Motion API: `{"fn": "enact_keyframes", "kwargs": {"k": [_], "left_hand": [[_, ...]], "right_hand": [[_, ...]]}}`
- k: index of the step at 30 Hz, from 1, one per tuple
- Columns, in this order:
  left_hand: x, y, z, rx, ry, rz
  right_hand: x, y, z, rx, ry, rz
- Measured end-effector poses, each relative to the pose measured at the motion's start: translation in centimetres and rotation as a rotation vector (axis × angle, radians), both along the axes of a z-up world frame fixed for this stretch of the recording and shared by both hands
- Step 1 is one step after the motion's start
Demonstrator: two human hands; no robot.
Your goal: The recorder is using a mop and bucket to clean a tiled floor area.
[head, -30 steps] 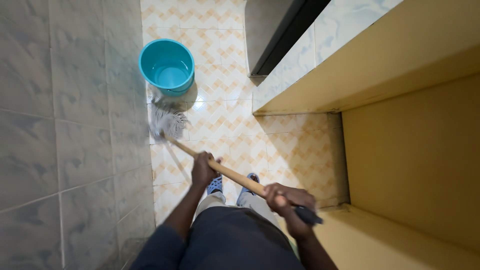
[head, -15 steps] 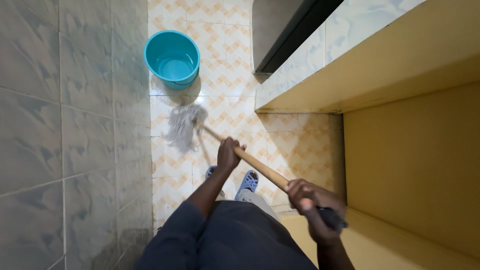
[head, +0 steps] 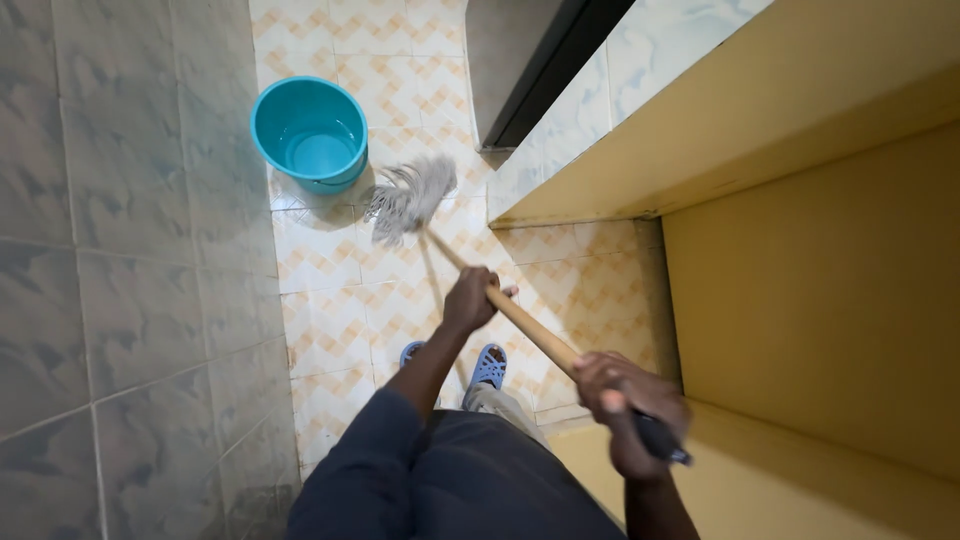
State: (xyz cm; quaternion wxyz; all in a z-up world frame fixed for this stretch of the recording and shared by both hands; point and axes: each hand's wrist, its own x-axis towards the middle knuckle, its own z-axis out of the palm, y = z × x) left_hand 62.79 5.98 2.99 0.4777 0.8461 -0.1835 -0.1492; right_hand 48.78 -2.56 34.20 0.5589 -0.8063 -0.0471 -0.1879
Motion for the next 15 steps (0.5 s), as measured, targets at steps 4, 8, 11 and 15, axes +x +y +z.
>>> {"fn": "enact_keyframes", "kwargs": {"k": [4,8,11,15], "left_hand": [[-3.0,3.0,4.9,0.145,0.117,-0.047],[-2.1,5.5,0.1,0.19,-0.027,-0.095],[0.3,8.5,-1.0,0.321,-0.071,-0.039],[2.5,11.9,-3.6,0.282,-0.122,0.162]], "right_hand": [[-1.7,-1.0,0.2,0.302,-0.086,0.004],[-1.2,-0.4,-2.6,0.462,-0.077,0.058],[-0.1,1.8,-4.7,0.589,-0.104,0.121],[2.1,4.0,-6.1,0.363,-0.015,0.222]]}}
